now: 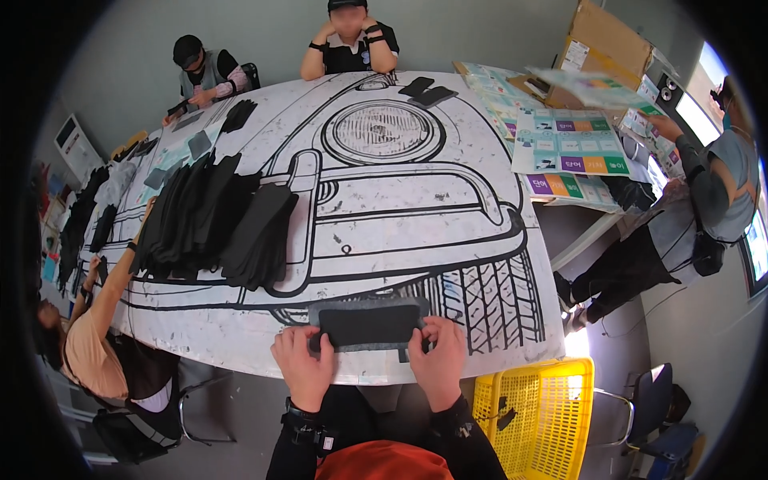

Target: Sort and organize black fabric shoe components at a production table.

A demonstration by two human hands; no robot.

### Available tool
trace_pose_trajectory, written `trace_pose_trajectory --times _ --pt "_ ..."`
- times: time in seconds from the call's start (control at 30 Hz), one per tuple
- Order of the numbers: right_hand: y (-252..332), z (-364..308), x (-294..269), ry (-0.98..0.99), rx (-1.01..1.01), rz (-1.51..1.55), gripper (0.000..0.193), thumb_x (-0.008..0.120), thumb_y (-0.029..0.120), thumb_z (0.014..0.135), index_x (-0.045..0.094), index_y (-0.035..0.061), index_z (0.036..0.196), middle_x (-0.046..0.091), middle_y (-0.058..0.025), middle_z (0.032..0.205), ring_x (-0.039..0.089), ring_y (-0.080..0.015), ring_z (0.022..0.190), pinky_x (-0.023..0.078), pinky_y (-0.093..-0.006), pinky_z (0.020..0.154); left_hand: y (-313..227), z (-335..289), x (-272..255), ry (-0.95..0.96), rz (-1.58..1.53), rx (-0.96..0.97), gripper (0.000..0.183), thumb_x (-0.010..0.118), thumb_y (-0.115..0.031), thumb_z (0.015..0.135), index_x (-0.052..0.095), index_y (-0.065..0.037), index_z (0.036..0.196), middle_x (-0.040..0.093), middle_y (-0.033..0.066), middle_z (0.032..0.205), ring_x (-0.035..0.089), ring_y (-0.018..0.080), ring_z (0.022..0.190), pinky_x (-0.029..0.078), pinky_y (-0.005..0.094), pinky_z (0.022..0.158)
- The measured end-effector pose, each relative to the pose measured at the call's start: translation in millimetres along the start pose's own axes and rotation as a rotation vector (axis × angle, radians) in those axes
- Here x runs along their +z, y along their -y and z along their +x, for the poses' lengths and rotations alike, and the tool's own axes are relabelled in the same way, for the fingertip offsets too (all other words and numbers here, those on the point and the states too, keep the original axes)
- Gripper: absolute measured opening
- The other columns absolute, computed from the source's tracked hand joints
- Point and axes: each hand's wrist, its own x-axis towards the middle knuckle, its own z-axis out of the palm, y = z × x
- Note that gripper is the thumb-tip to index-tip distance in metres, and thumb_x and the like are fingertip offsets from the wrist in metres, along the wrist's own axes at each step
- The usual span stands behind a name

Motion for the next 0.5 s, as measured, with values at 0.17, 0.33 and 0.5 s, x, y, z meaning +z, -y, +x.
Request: trace_pose_trajectory --times 0.17,0.33,0.5 --pt "0.4 2.0 1.6 0.026 0.03 -0.014 0.029 0.074 0.003 0.078 0.062 0.0035 0.104 0.06 -0.0032 0.076 0.057 -0.0223 0.076 0.047 -0.0369 0.074 -2.4 2.6 1.2 0.026 0.008 -0.02 0.019 0.071 -0.015 0.081 0.064 -0.009 0.098 0.06 0.0084 0.099 0.055 0.0313 0.096 0.039 0.0439 0.084" --pt "0.9 3.5 2.6 0.028 0.024 -0.028 0.029 0.075 0.002 0.077 0.062 0.0034 0.103 0.059 -0.0032 0.075 0.057 -0.0223 0.075 0.047 -0.037 0.074 -2.0 4.5 2.3 0.034 0.014 -0.019 0.019 0.071 -0.014 0.081 0.065 -0.009 0.098 0.06 0.0086 0.099 0.055 0.0311 0.095 0.039 0.0436 0.084" --pt "3.6 4.6 2.1 0.04 0.028 -0.037 0.031 0.074 -0.002 0.076 0.06 0.0027 0.103 0.058 -0.0034 0.074 0.056 -0.0217 0.076 0.047 -0.0352 0.075 0.3 2.9 3.9 0.052 0.025 -0.029 0.021 0.072 -0.015 0.08 0.065 -0.01 0.099 0.06 0.0086 0.101 0.055 0.0309 0.098 0.039 0.0439 0.085"
